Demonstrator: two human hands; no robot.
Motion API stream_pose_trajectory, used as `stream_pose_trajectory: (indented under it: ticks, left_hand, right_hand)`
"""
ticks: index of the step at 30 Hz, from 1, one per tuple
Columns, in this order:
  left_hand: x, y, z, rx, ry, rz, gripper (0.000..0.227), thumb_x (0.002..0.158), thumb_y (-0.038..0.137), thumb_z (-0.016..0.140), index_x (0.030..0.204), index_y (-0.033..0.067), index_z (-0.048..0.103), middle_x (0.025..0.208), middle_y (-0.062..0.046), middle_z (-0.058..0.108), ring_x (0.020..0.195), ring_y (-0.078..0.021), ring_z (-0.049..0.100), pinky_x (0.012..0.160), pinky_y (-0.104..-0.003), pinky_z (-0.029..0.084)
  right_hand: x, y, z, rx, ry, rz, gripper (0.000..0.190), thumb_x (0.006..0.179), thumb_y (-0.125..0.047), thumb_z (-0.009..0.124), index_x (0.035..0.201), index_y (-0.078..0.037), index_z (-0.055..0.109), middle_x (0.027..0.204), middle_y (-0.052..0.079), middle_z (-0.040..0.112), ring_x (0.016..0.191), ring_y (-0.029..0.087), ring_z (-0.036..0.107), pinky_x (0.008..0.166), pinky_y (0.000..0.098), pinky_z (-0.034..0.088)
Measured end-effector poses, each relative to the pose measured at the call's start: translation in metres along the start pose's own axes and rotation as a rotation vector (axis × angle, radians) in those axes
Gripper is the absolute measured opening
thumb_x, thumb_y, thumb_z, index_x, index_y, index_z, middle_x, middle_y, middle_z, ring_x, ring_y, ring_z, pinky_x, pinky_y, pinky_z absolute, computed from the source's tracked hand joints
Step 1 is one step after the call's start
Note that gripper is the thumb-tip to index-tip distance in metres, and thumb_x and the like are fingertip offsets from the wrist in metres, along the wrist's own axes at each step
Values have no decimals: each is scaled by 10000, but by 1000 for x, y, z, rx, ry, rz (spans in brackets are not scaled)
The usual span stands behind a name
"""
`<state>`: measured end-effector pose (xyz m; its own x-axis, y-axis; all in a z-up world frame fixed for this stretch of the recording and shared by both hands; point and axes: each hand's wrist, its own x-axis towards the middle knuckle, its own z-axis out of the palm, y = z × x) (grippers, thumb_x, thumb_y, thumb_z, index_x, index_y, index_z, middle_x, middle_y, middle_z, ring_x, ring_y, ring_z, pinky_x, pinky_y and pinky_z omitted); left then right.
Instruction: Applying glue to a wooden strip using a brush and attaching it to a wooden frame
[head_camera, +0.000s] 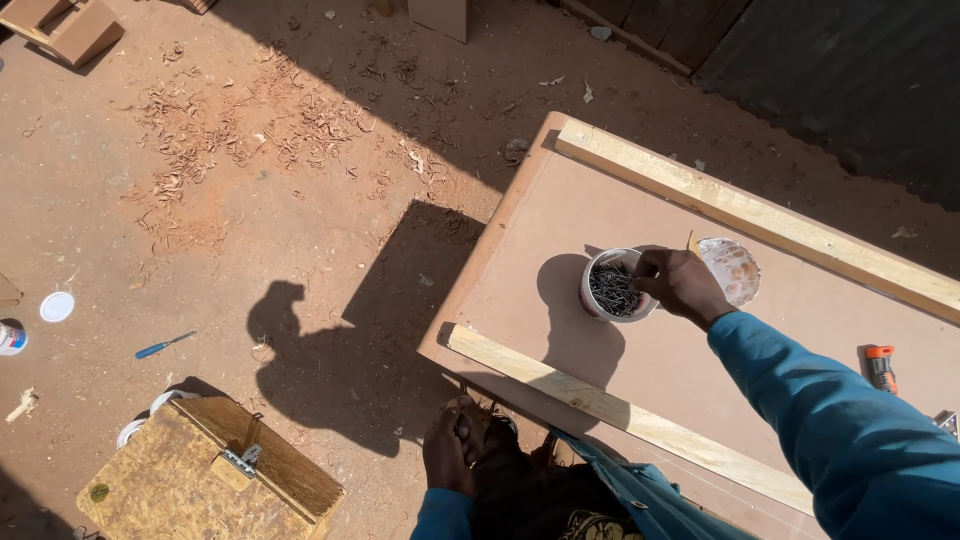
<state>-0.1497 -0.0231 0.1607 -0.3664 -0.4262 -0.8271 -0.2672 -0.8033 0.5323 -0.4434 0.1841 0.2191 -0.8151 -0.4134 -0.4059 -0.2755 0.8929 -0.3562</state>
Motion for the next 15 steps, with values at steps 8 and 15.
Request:
stream_pose_trajectory:
  ticks: [8,15]
  left_hand:
    - [4,-6,47,150,-220,49,289,928,248,504,1001,11,655,625,-54,419,512,-140,309,445,-274,257]
    - [-28,-11,100,377,-444,120,471,850,436,527,1022,39,714,846,-81,651,730,-156,551,619,-270,430]
  right_hand:
    - [-64,-12,2,808,161,146,187,919,-191,603,897,-11,647,846,156,737,534,210,557,451,301,415]
    - [-128,-60,73,1151,-290,138,147,948,-76,537,850,12,602,704,171,708,450,178,538,406,257,404]
